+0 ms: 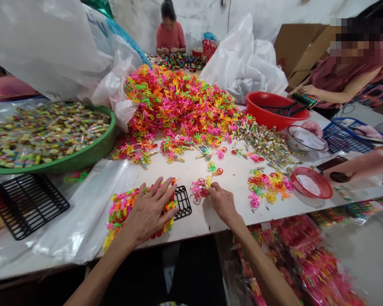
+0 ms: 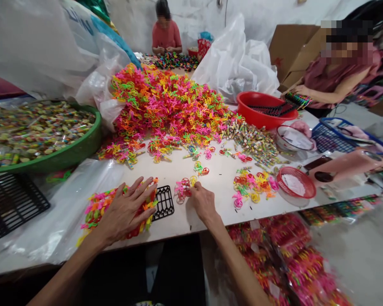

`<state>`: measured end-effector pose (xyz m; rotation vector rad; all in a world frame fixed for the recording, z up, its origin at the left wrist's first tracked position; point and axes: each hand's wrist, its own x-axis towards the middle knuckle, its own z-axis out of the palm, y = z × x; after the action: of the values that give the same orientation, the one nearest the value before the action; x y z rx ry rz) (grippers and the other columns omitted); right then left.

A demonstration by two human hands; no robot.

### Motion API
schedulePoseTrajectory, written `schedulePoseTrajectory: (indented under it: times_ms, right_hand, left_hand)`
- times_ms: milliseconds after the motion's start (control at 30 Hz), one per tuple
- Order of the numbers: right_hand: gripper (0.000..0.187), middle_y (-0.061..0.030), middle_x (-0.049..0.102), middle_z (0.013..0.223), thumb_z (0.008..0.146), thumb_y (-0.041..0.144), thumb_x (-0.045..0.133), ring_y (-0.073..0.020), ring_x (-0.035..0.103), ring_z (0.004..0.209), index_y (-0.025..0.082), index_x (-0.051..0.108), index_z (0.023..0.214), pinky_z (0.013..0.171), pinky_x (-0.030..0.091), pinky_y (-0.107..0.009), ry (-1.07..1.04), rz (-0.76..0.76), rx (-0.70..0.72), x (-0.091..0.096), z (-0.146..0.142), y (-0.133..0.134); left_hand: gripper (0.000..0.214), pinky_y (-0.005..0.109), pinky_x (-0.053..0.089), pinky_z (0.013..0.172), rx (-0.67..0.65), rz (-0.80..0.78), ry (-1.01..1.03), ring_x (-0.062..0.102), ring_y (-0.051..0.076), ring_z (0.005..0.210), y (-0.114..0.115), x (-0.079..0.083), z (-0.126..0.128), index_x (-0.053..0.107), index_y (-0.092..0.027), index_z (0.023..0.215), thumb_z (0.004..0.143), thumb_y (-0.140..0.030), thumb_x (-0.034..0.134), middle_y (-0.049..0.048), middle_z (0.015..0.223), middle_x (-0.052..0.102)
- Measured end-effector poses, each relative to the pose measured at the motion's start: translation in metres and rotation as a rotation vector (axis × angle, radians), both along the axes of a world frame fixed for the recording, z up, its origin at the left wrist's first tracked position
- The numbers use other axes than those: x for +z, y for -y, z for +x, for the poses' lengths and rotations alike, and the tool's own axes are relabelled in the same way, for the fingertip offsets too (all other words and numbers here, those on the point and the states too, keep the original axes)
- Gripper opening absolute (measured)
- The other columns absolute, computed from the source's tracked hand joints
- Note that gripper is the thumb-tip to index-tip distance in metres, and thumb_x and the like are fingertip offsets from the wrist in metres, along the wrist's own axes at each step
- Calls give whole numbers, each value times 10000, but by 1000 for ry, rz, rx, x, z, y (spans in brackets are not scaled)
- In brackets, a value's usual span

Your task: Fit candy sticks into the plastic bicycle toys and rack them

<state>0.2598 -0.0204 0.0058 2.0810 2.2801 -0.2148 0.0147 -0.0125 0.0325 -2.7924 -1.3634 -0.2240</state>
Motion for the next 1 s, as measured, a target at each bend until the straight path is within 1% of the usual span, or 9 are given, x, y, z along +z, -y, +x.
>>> schedulePoseTrajectory:
  times_ms: [133, 367, 500, 567, 667, 767, 833, 900, 1000]
  right_hand:
    - [208, -61, 543, 1053, 862, 187, 400, -148, 597, 763, 202, 571, 979, 576, 379, -237, 24, 8, -84, 1, -1, -6]
    - [195, -98, 537, 1030, 860, 176, 419, -191, 603, 809, 185, 596, 940, 581, 406, -258, 78, -31, 106, 5, -25, -20]
    - [190, -104, 553, 979, 850, 133, 414, -187, 599, 808, 172, 578, 937, 626, 415, -258, 31, -65, 101, 2, -20, -17]
    - [178, -94, 566, 967, 838, 127, 418, -178, 594, 797, 172, 567, 926, 644, 415, -257, -99, -24, 48, 0, -18, -12]
    - [110, -38, 594, 829, 782, 155, 473, -152, 576, 712, 179, 545, 862, 622, 416, -235, -559, 33, -74, -11, -29, 0]
    - [29, 26, 555, 627, 735, 186, 497, -126, 541, 558, 191, 498, 764, 535, 417, -216, -1108, -121, -178, -29, -55, 13]
    - [16, 31, 557, 624, 743, 203, 488, -125, 542, 548, 197, 476, 752, 527, 422, -216, -1302, -199, -199, -38, -72, 21]
    - [32, 14, 571, 673, 763, 222, 490, -136, 548, 603, 197, 479, 746, 560, 422, -223, -1270, -144, -170, -43, -83, 25]
    - [54, -18, 572, 747, 786, 177, 464, -148, 534, 675, 189, 507, 755, 621, 405, -236, -981, 39, -65, -45, -88, 30]
  left_hand:
    - [566, 547, 216, 1006, -5, 12, 14, 270, 297, 1302, 0, -1, 0, 300, -272, 1363, 844, -489, 361, 44, 1429, 315]
    - [565, 541, 228, 1000, 0, 13, 6, 272, 295, 1302, 1, 2, 1, 296, -270, 1364, 845, -483, 363, 44, 1430, 312]
    - [574, 538, 225, 1007, 1, 24, 25, 286, 294, 1296, 1, 2, 2, 304, -268, 1361, 835, -481, 387, 53, 1417, 340]
    - [574, 537, 221, 1010, 1, 21, 28, 284, 293, 1297, 1, 2, 1, 305, -267, 1361, 834, -479, 388, 54, 1418, 338]
    - [569, 541, 212, 1011, 2, 8, 20, 270, 295, 1303, 1, 1, 1, 304, -267, 1362, 839, -480, 375, 46, 1428, 317]
    - [559, 540, 192, 1018, 6, -2, -5, 243, 293, 1314, 1, 0, 1, 295, -266, 1366, 849, -471, 355, 34, 1444, 280]
    - [551, 536, 186, 1022, 5, -6, -14, 230, 288, 1320, 1, 1, 1, 288, -270, 1368, 855, -460, 350, 28, 1449, 268]
    - [540, 536, 190, 1023, 6, -10, -16, 224, 286, 1323, 1, 2, 1, 287, -274, 1368, 860, -448, 346, 25, 1452, 261]
    - [536, 541, 192, 1021, 4, -12, -11, 229, 288, 1321, 1, 2, 0, 296, -269, 1365, 861, -447, 344, 31, 1449, 266]
